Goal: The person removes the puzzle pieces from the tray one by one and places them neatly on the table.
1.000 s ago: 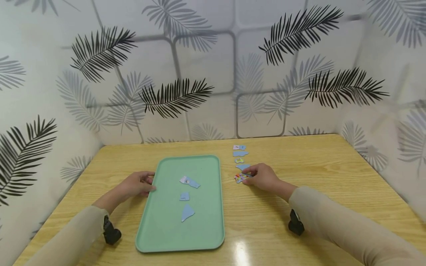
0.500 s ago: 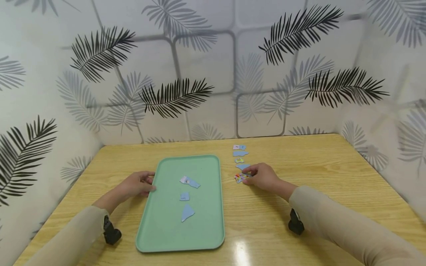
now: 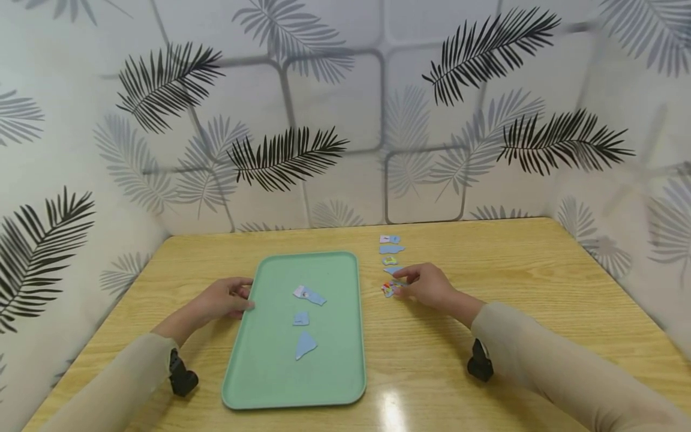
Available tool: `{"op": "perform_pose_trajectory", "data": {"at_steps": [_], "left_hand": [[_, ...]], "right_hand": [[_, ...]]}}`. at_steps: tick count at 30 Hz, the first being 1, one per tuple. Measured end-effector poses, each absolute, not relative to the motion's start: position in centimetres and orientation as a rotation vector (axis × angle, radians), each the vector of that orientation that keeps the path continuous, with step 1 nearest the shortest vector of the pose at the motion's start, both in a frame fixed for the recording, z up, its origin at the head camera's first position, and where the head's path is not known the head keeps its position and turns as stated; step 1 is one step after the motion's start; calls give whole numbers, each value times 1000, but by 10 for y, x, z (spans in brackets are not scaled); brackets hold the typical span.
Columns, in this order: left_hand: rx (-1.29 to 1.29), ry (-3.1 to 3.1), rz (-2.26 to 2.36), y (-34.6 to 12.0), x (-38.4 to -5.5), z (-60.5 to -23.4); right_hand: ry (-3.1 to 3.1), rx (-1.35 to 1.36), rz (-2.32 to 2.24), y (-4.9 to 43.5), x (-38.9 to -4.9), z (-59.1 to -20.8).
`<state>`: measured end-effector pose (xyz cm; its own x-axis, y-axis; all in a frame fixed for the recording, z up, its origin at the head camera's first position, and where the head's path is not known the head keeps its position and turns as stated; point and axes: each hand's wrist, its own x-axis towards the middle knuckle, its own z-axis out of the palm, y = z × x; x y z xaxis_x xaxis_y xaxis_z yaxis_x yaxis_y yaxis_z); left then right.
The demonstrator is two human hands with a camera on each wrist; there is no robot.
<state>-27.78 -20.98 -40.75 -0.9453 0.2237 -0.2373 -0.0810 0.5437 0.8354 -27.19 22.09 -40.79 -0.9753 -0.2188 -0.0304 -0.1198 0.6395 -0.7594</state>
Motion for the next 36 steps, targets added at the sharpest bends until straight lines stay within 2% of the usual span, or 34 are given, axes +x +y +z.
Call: {"op": "perform_pose_trajectory", "data": {"at_steps": [12, 36], "left_hand": [[132, 2462, 1362, -210, -279, -409], [124, 2462, 1371, -211, -280, -410]], "right_hand": [[2678, -298, -1374, 201, -269, -404], [2534, -348, -1592, 133, -261, -392]]}}
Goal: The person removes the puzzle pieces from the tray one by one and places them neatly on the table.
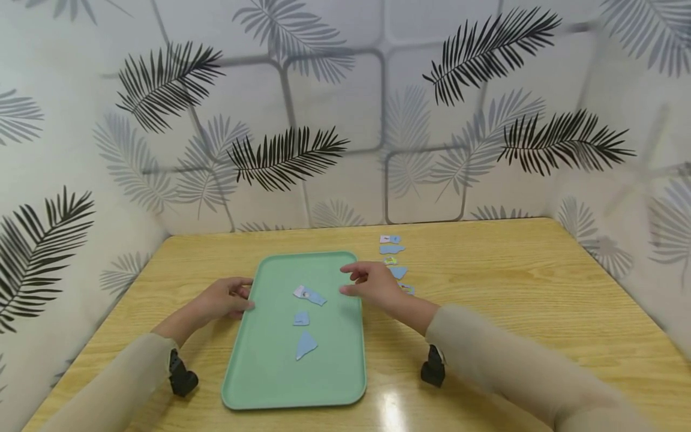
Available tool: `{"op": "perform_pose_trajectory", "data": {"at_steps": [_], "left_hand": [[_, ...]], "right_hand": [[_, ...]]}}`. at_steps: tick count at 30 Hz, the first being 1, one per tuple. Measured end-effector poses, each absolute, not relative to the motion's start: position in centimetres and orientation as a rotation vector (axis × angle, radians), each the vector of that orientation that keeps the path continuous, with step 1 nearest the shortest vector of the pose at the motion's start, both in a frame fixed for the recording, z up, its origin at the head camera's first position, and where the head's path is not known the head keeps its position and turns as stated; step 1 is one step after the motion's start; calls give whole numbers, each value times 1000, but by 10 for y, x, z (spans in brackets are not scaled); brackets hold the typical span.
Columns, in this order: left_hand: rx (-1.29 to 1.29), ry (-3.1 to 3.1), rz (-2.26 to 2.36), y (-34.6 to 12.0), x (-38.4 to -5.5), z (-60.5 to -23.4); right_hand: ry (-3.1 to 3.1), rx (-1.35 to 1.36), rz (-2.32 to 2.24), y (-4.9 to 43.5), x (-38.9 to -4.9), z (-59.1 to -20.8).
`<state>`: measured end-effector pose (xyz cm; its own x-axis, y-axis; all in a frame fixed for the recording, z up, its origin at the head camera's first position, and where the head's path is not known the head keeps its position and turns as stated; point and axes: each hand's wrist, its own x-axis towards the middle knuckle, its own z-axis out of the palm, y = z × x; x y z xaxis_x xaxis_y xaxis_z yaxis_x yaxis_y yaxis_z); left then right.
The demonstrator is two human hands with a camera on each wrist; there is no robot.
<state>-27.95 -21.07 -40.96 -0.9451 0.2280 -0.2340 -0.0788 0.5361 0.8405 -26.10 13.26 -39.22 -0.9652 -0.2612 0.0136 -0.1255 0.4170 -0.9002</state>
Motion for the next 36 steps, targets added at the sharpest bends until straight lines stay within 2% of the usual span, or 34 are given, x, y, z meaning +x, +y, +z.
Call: {"op": "perform_pose_trajectory", "data": {"at_steps": [18, 36], "left_hand": [[99, 2457, 1380, -210, -281, -411], [129, 2433, 1418, -211, -277, -408]], "right_hand": [[2579, -355, -1501, 83, -273, -407], [2618, -415, -1350, 68, -280, -414]]}}
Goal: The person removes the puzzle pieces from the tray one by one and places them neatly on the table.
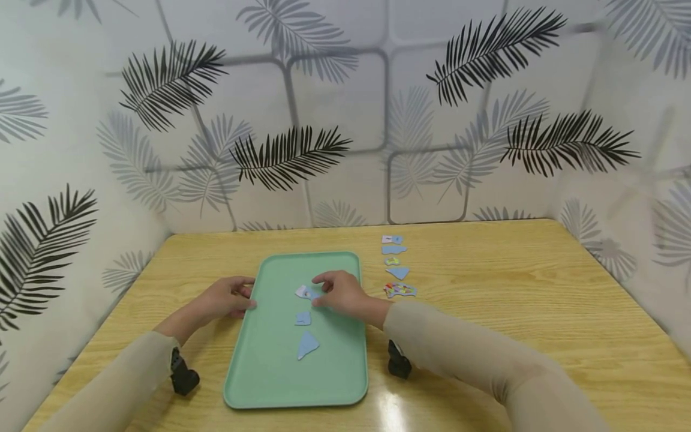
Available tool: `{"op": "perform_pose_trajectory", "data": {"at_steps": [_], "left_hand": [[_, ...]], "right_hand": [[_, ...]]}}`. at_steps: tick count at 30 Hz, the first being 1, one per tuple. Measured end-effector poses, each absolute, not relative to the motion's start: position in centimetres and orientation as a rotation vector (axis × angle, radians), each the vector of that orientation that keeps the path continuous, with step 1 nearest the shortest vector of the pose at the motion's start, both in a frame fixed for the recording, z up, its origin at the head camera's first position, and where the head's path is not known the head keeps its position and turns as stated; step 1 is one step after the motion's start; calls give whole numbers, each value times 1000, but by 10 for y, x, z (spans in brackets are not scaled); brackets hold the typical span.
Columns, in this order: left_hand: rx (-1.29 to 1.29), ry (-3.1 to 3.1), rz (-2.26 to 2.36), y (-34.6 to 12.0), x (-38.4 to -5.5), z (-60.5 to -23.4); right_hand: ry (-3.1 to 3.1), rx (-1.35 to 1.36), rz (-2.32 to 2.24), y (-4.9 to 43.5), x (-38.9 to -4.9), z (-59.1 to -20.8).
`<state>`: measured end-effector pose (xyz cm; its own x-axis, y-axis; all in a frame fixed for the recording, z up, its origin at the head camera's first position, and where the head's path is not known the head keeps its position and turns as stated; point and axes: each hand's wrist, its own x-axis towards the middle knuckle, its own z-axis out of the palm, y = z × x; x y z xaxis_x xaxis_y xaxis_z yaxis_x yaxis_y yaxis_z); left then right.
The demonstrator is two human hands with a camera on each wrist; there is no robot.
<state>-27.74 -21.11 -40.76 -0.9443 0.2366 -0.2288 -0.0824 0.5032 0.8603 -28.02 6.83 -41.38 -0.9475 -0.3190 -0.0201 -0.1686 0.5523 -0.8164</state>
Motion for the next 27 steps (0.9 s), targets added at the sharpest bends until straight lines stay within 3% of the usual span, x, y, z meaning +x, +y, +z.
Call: {"op": "perform_pose_trajectory", "data": {"at_steps": [27], "left_hand": [[150, 2433, 1399, -212, -279, -409]], "right_hand": [[2736, -467, -1180, 62, -279, -415]]}}
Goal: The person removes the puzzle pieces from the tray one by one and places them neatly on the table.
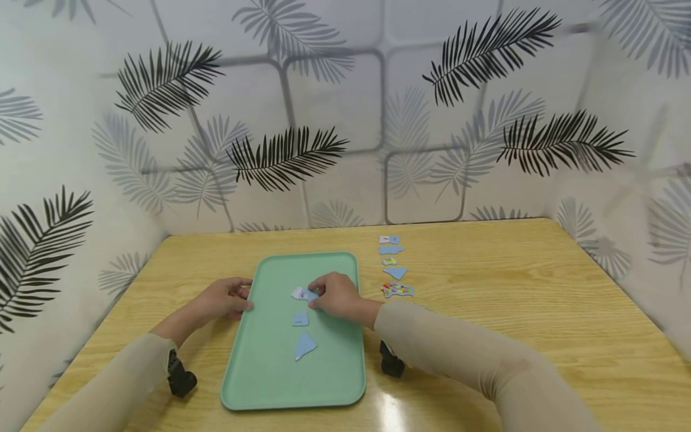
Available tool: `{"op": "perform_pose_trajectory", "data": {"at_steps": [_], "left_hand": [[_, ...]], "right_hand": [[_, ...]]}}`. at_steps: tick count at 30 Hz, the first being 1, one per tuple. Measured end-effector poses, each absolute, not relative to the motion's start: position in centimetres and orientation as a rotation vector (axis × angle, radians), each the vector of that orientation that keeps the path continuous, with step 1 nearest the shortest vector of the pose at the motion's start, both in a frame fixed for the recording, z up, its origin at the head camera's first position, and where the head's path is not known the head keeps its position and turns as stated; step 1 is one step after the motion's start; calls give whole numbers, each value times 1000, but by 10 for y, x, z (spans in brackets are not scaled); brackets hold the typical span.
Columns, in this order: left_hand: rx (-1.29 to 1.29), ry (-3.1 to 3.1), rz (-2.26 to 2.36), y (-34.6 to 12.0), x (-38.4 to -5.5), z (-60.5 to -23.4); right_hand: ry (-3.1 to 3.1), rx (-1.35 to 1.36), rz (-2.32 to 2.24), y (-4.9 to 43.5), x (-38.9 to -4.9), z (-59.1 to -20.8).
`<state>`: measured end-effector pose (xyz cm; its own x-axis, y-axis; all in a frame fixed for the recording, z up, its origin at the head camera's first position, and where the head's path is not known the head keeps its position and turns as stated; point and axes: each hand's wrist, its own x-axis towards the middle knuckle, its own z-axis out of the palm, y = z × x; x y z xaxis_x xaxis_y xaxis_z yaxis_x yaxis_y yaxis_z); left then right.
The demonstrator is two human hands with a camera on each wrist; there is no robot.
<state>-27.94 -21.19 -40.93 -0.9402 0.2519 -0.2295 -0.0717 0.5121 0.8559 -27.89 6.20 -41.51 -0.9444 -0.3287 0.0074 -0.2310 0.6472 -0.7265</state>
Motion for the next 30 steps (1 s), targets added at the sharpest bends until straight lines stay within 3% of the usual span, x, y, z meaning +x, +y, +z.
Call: {"op": "perform_pose_trajectory", "data": {"at_steps": [30], "left_hand": [[139, 2445, 1396, -212, -279, -408]], "right_hand": [[2728, -495, -1191, 66, -275, -411]]}}
